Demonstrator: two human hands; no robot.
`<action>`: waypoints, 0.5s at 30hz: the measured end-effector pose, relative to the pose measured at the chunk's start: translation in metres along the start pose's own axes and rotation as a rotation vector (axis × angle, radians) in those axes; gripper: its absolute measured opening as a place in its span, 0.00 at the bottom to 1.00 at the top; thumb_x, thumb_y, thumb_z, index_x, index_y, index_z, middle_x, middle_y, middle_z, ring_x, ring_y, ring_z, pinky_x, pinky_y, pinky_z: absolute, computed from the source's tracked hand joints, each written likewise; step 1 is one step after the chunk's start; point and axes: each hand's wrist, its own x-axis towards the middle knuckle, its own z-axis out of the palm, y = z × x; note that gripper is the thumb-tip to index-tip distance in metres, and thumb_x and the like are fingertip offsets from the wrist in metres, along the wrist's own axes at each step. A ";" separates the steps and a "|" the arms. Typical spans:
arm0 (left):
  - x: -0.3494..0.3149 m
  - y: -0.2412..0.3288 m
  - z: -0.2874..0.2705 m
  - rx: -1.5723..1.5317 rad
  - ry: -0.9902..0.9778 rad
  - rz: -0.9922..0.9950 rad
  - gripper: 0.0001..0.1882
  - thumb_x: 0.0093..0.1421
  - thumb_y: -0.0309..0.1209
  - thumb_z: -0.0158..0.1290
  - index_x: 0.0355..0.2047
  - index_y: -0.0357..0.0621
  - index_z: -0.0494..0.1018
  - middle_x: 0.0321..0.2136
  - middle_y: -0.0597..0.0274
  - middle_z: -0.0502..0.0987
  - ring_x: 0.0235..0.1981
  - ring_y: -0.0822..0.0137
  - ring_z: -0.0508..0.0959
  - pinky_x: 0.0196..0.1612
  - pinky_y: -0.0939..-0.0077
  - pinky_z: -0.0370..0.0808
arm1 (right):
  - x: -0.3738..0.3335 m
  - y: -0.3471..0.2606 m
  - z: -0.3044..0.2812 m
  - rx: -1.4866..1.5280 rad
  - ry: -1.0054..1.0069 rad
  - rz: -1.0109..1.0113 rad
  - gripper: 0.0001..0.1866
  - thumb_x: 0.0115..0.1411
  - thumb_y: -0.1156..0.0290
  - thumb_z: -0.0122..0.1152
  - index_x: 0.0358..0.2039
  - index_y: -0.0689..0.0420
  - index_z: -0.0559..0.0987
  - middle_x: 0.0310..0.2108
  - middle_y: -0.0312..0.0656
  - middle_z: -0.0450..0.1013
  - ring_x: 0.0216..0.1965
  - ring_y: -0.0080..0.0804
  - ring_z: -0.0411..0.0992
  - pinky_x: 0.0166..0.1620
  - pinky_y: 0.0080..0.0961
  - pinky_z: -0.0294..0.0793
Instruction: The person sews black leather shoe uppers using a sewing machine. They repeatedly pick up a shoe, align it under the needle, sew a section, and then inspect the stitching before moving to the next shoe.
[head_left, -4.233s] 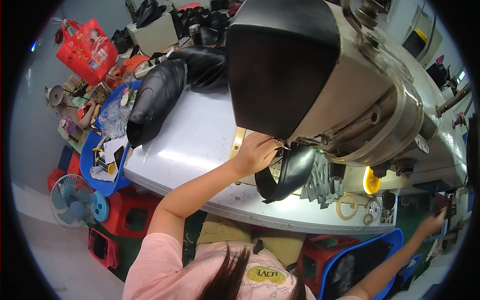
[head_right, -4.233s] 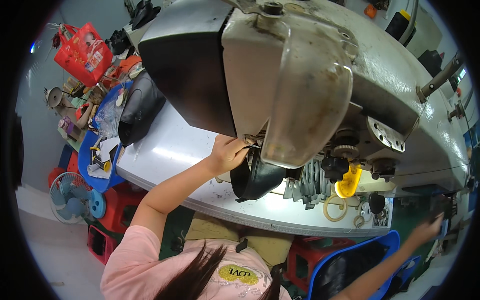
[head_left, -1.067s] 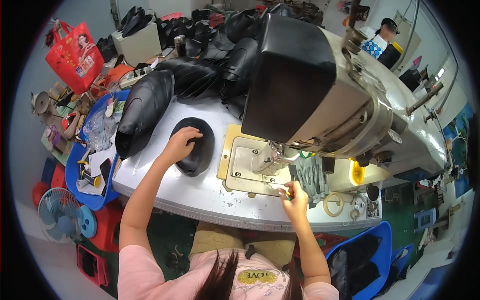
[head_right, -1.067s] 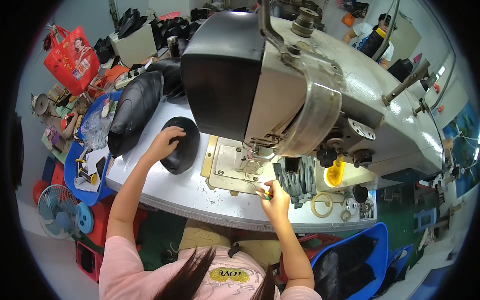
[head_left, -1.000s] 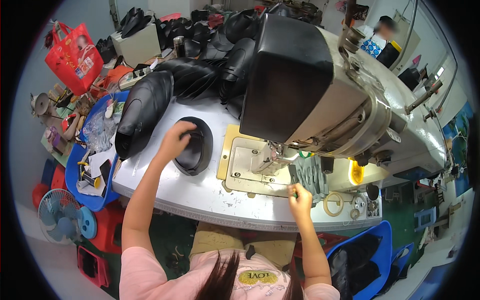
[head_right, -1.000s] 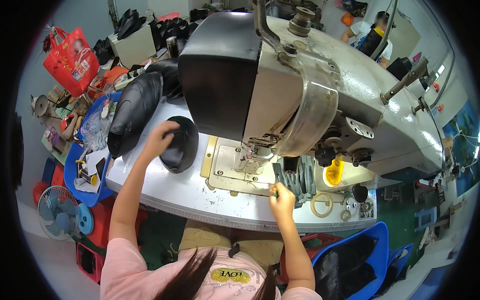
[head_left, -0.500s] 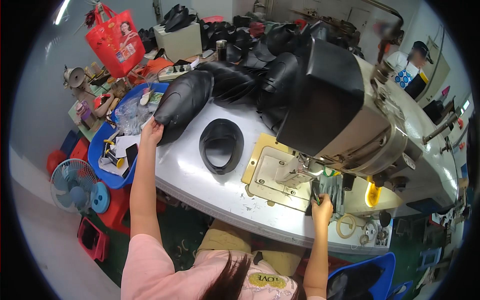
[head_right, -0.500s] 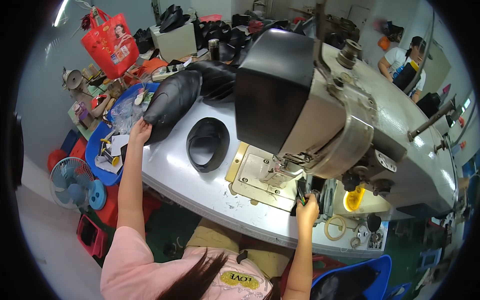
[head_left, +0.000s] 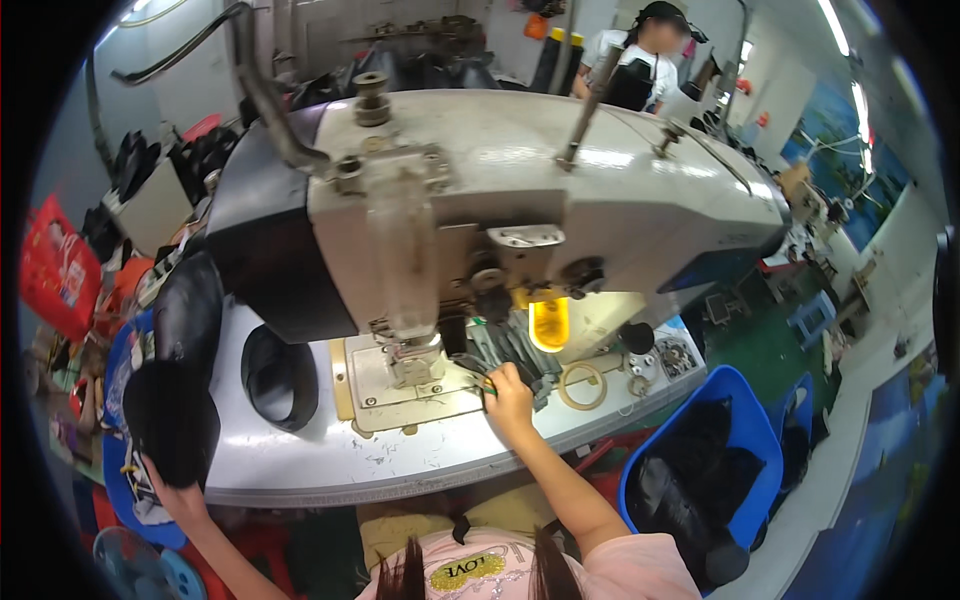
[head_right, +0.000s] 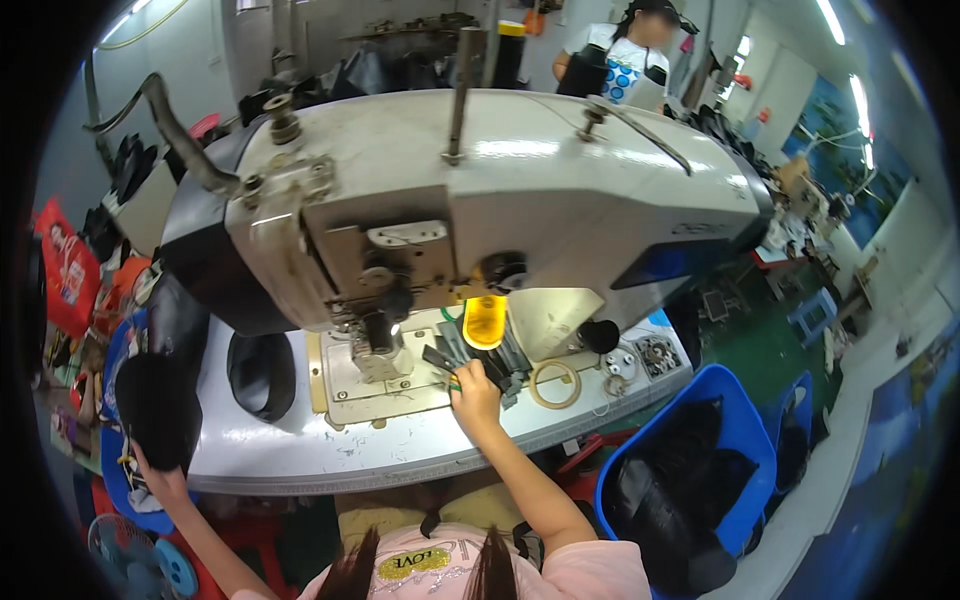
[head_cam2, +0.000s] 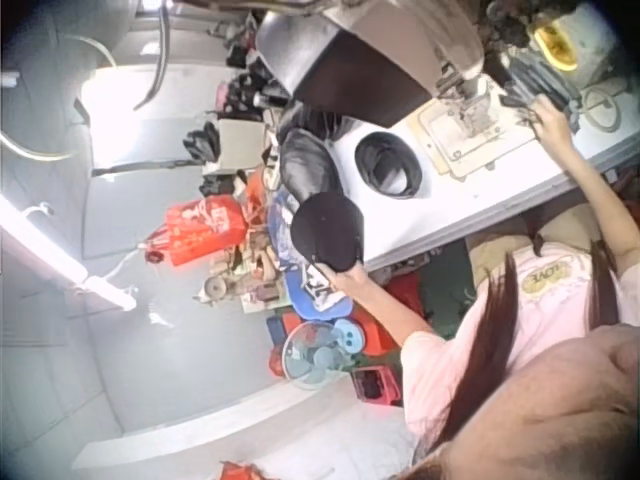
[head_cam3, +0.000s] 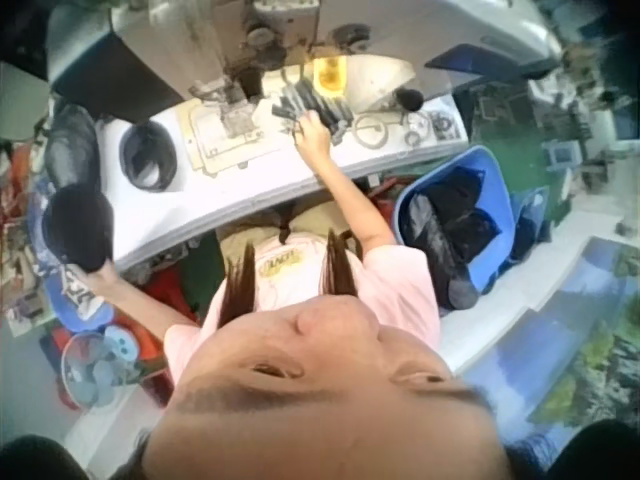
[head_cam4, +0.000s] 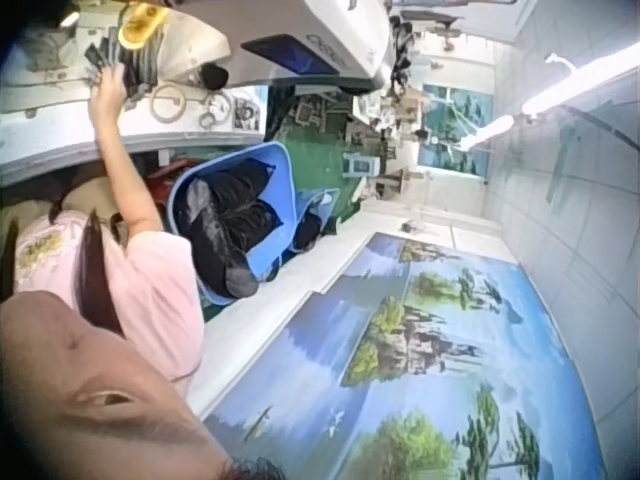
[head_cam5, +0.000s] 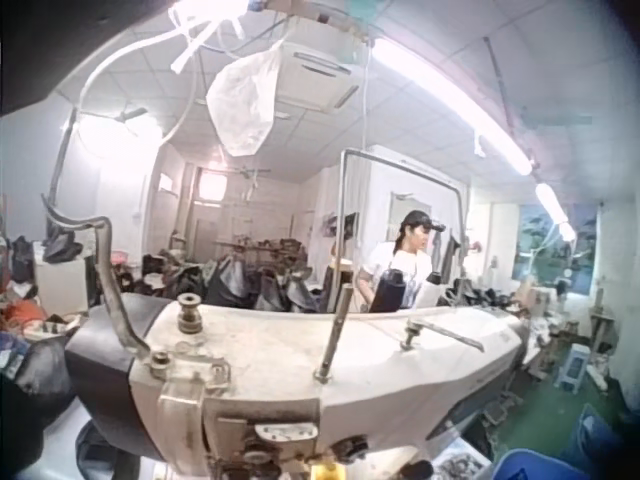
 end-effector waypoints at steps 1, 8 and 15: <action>-0.021 -0.006 0.011 -0.039 0.031 -0.001 0.23 0.58 0.40 0.46 0.50 0.39 0.62 0.50 0.56 0.65 0.50 0.61 0.67 0.53 0.65 0.63 | 0.000 0.001 0.000 0.017 0.006 -0.004 0.08 0.42 0.82 0.53 0.27 0.60 0.72 0.29 0.43 0.67 0.27 0.45 0.69 0.29 0.35 0.69; -0.099 -0.118 0.047 0.707 -0.125 0.108 0.14 0.59 0.36 0.46 0.39 0.37 0.64 0.37 0.57 0.68 0.38 0.69 0.69 0.43 0.75 0.69 | 0.003 -0.002 -0.014 0.305 0.231 -0.060 0.10 0.43 0.87 0.55 0.29 0.65 0.72 0.22 0.45 0.68 0.22 0.32 0.68 0.25 0.21 0.66; -0.136 -0.192 0.095 0.687 -0.226 -0.164 0.09 0.59 0.31 0.47 0.26 0.38 0.67 0.25 0.69 0.68 0.26 0.80 0.64 0.31 0.85 0.63 | -0.009 -0.044 -0.064 0.441 0.239 -0.118 0.05 0.48 0.82 0.55 0.28 0.64 0.72 0.21 0.43 0.67 0.19 0.32 0.67 0.23 0.21 0.66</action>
